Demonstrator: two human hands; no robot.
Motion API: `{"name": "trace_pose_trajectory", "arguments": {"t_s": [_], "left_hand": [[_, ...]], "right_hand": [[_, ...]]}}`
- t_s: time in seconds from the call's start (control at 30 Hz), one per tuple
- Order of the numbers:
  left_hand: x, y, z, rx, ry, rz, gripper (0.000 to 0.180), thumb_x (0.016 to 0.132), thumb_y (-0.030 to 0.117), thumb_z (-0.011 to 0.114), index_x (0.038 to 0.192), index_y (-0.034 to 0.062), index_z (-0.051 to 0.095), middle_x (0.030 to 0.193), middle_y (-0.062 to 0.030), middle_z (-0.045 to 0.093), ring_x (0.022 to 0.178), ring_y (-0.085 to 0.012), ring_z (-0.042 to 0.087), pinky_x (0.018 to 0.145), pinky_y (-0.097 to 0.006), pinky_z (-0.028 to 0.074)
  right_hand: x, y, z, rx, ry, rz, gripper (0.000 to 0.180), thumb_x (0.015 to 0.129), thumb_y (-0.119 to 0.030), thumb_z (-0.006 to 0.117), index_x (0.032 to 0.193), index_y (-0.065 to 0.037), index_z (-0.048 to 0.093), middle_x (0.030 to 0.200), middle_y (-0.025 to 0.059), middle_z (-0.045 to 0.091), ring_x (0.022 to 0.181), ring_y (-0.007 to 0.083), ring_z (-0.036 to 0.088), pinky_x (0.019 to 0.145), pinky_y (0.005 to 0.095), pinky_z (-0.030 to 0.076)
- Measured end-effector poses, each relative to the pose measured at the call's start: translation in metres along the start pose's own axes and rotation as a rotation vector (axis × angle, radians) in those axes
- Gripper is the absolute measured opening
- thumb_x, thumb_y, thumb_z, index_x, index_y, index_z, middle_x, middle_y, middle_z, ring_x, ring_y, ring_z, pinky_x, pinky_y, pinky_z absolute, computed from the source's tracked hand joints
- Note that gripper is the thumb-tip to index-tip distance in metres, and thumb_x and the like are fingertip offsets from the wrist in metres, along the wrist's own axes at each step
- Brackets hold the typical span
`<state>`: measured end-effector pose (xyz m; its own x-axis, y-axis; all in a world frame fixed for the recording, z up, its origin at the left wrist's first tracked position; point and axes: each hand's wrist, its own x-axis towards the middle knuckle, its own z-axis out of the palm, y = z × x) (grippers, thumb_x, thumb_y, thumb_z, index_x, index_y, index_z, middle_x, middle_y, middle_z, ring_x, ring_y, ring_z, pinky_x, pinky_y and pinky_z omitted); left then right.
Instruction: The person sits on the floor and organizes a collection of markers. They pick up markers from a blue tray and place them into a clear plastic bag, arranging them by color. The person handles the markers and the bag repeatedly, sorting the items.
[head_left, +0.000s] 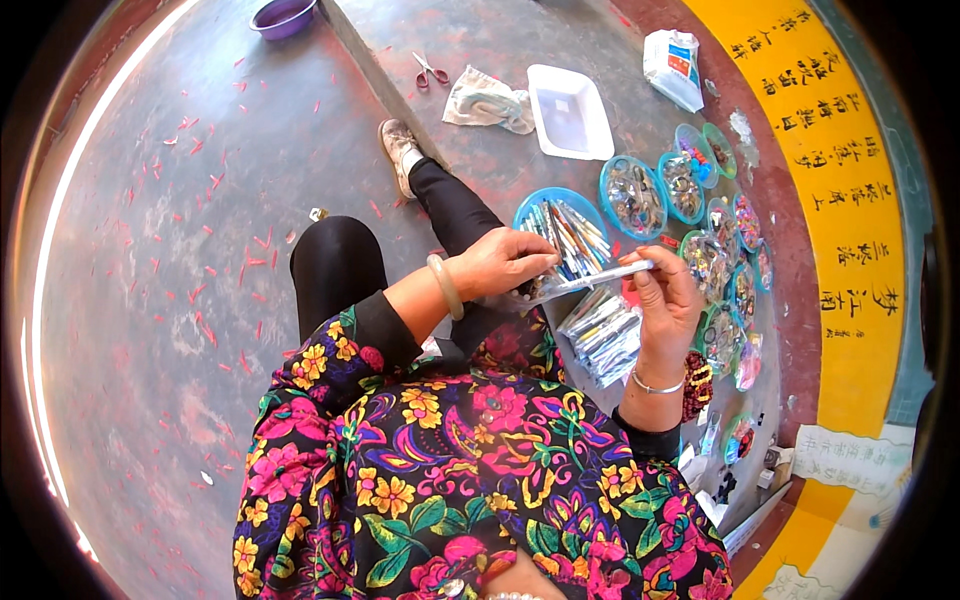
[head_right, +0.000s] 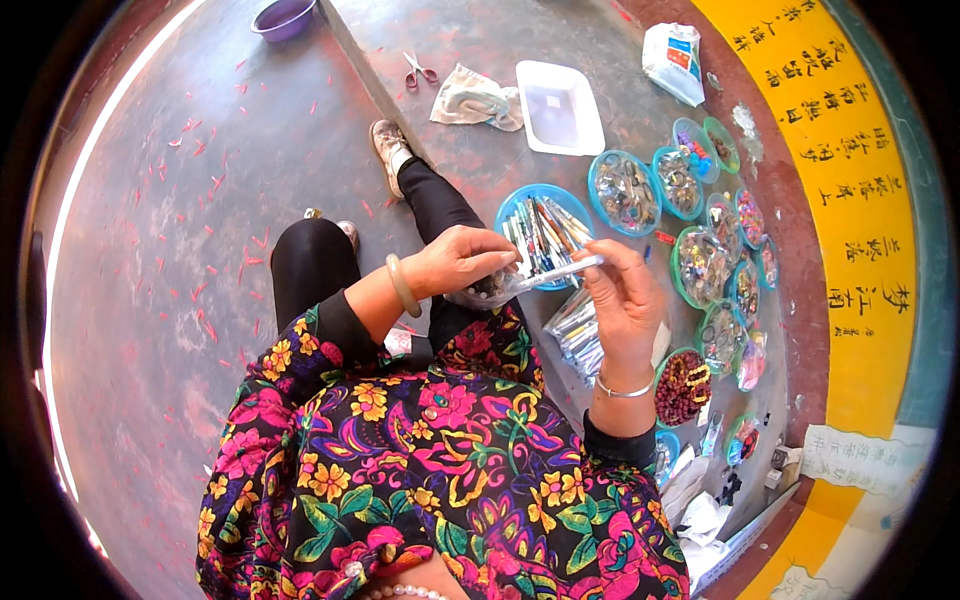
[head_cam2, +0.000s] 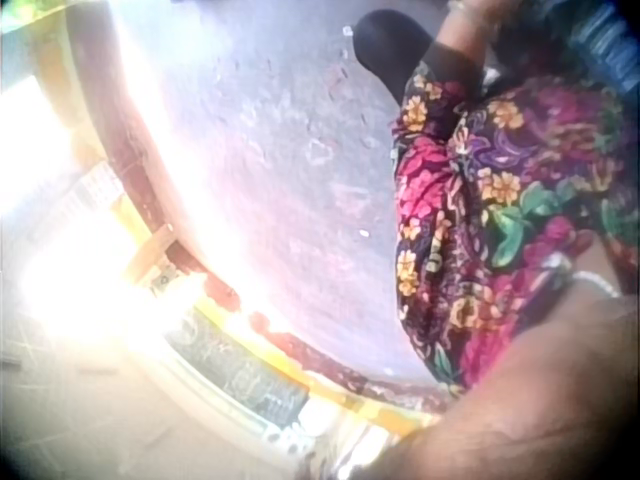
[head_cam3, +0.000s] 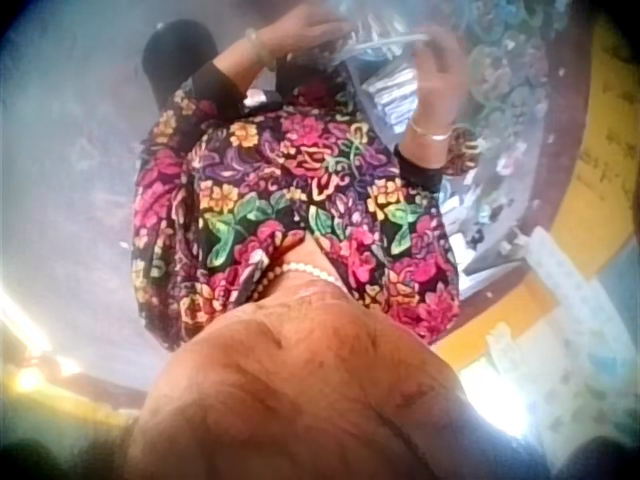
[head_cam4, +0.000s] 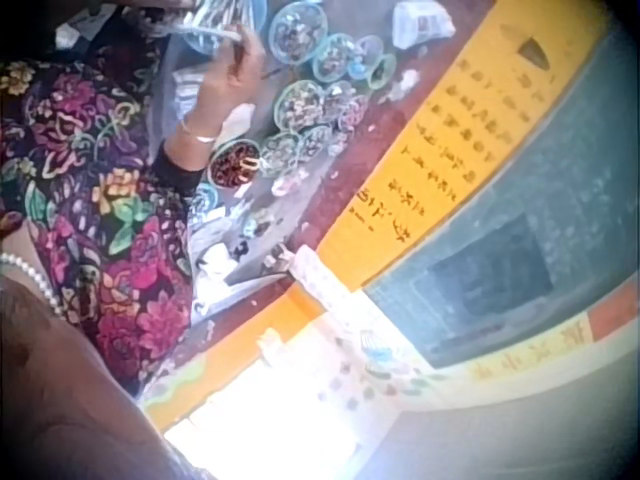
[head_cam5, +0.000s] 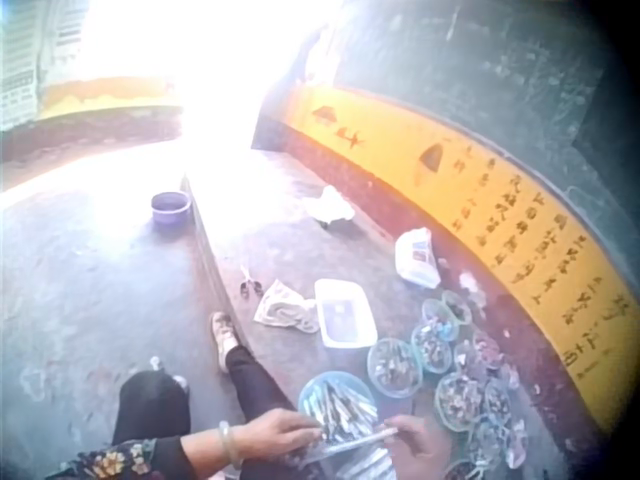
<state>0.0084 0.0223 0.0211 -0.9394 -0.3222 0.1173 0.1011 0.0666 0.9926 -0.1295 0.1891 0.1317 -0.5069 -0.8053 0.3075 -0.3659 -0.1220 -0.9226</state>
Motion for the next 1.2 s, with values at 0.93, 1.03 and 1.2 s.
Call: {"name": "trace_pose_trajectory", "arguments": {"t_s": [0.93, 1.03, 1.2], "left_hand": [[-0.001, 0.004, 0.0, -0.02, 0.024, 0.018, 0.024, 0.093, 0.017, 0.055, 0.1, -0.003, 0.066, 0.087, -0.0083, 0.069, 0.081, -0.0122, 0.063, 0.075, -0.028, 0.05], [-0.003, 0.016, -0.001, 0.033, 0.025, 0.018, 0.024, 0.094, 0.017, 0.054, 0.099, -0.0029, 0.066, 0.086, -0.0082, 0.069, 0.08, -0.0117, 0.063, 0.074, -0.027, 0.05], [-0.006, 0.023, -0.004, -0.018, 0.055, 0.08, 0.024, 0.095, 0.017, 0.053, 0.099, -0.0021, 0.067, 0.085, -0.0078, 0.069, 0.079, -0.0111, 0.062, 0.074, -0.027, 0.05]], "right_hand": [[-0.011, 0.04, 0.027, -0.462, -0.264, 0.252, 0.013, 0.081, -0.011, 0.063, 0.074, -0.001, 0.062, 0.059, 0.0098, 0.054, 0.054, 0.0119, 0.052, 0.053, 0.028, 0.042], [-0.008, 0.026, 0.027, -0.384, -0.242, 0.248, 0.012, 0.08, -0.008, 0.061, 0.071, 0.001, 0.06, 0.056, 0.0062, 0.05, 0.054, 0.0051, 0.044, 0.05, 0.0251, 0.039], [-0.007, 0.021, 0.029, -0.316, -0.223, 0.29, 0.012, 0.079, -0.007, 0.061, 0.07, 0.001, 0.06, 0.055, 0.0046, 0.049, 0.055, 0.0048, 0.045, 0.05, 0.0254, 0.039]]}}
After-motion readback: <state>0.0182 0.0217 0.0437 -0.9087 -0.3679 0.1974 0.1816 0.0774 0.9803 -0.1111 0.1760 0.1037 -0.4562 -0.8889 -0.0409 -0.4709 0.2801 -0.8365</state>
